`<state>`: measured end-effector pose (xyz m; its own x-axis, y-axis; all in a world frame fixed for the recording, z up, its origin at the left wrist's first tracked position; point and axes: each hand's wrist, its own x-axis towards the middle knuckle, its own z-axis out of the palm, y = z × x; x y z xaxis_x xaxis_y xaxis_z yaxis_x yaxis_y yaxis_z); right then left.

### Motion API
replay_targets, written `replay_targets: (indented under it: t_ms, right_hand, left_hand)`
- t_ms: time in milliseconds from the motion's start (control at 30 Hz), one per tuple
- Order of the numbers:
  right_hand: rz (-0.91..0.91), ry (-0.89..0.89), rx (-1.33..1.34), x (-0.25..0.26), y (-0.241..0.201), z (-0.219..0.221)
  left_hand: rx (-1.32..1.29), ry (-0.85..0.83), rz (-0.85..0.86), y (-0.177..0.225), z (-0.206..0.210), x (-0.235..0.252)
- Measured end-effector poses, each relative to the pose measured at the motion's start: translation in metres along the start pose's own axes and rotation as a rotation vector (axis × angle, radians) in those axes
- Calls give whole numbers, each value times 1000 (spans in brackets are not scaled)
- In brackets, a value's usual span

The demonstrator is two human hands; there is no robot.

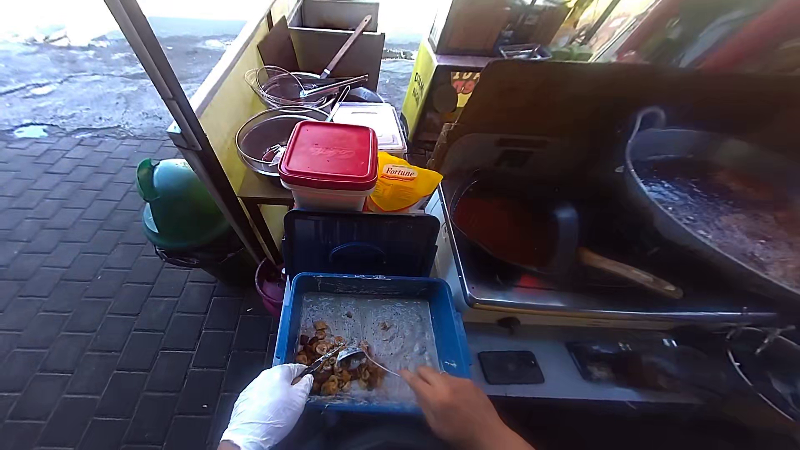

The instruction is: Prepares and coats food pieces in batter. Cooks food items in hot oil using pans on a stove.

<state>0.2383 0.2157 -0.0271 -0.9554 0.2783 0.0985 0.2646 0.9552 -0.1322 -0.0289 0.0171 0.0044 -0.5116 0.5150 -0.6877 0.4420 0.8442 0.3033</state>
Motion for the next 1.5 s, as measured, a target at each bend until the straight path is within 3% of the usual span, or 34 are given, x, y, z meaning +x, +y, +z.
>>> replay_targets:
  t_ms: [100,267,433,567,700,800,900,1100,1200,1400,1500]
  right_hand:
    - [103,-72,-58,15,4,-1]
    - [454,-774,-43,75,-19,-27]
    - [440,-926,30,81,-47,-27]
    - [399,-864,280,72,-12,-20]
    - [391,-693,441,48,10,-30]
    - [349,-364,290,27,-2,-41]
    - [238,-31,18,18,-7,-23]
    - [282,-293,1,14,-22,2]
    - [248,-252,-21,13,-24,4]
    - [247,-196,-101,26,-17,1]
    - [324,-394,-44,49,-15,-10]
  left_hand:
    - [94,-56,26,6,11,7]
    - [196,-98,-4,12,2,-7]
    - [233,-93,-39,12,4,-16]
    - [163,-175,-60,37,-14,-38]
    - [104,-5,77,15,-7,-45]
    - [97,-35,29,19,-32,-69]
    - [145,-66,0,23,-47,-80]
    - [138,1,40,23,-6,-37]
    - [181,12,26,27,11,-22]
    - [210,-55,-14,30,12,-16]
    - [170,-47,9,36,1,-41]
